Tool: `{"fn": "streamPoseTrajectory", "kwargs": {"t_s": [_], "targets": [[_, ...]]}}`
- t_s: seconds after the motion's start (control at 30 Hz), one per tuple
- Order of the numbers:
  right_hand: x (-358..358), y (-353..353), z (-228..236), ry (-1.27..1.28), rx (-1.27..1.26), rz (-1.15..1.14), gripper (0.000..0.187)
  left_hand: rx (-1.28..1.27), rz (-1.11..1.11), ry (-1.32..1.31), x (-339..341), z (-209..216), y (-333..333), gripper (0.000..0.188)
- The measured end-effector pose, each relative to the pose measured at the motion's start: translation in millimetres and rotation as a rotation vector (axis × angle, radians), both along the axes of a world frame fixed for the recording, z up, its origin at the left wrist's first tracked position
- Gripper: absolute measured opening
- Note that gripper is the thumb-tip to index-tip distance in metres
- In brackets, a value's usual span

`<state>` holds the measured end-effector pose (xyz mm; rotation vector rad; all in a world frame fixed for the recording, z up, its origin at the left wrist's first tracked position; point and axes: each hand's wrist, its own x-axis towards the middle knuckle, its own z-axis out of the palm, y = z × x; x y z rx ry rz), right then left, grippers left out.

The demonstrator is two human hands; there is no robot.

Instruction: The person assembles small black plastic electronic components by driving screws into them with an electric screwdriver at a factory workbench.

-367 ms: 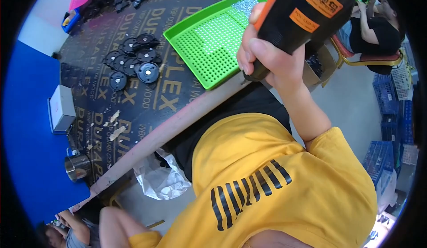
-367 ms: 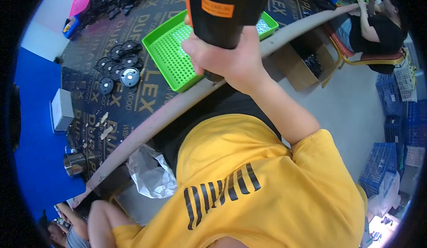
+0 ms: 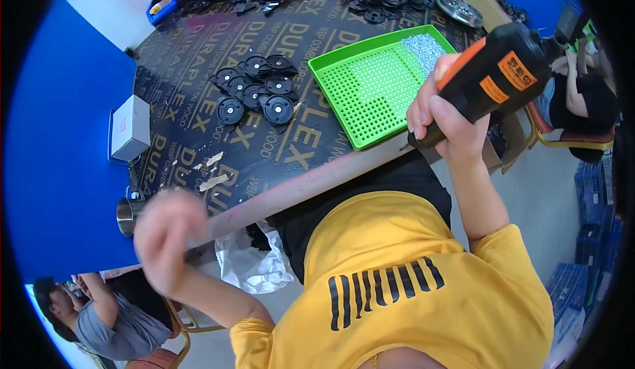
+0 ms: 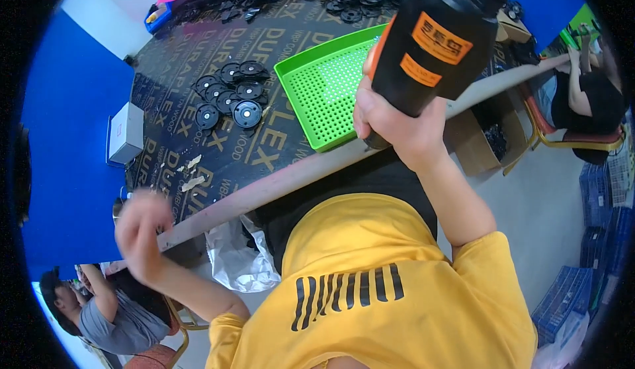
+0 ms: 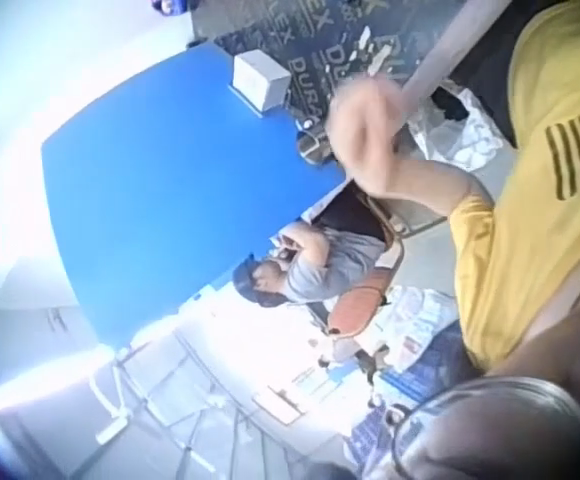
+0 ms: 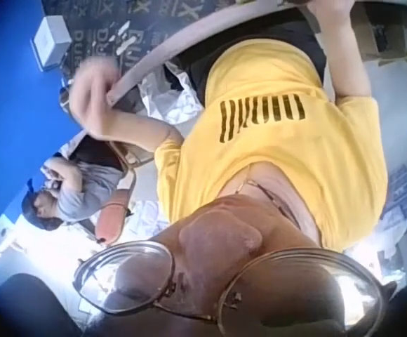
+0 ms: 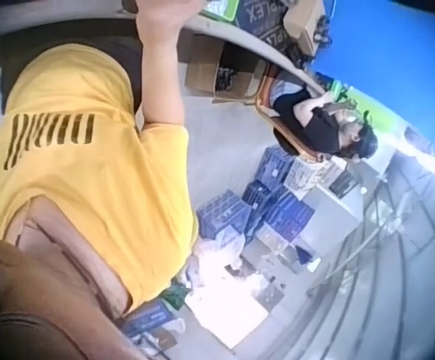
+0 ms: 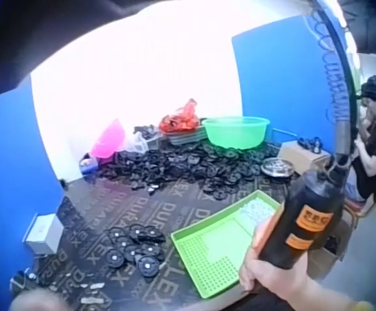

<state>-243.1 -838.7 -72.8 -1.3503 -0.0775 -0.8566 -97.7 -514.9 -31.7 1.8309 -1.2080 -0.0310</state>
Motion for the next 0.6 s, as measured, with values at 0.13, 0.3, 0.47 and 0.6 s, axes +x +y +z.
{"fn": "streamPoseTrajectory", "kwargs": {"t_s": [0.13,0.3,0.47,0.6], "targets": [[0,0,-2,0.022,-0.008,-0.032,0.029,0.261,0.484,0.162,76,-37,-68,0.017],[3,-3,3,0.024,-0.082,0.021,0.03,0.42,0.501,0.17,121,-66,-81,0.032],[2,-6,8,-0.017,-0.094,0.015,0.031,0.408,0.307,0.434,117,-68,-87,0.023],[6,-1,8,0.022,-0.116,0.001,0.028,0.375,0.255,0.487,121,-68,-72,0.017]]}}
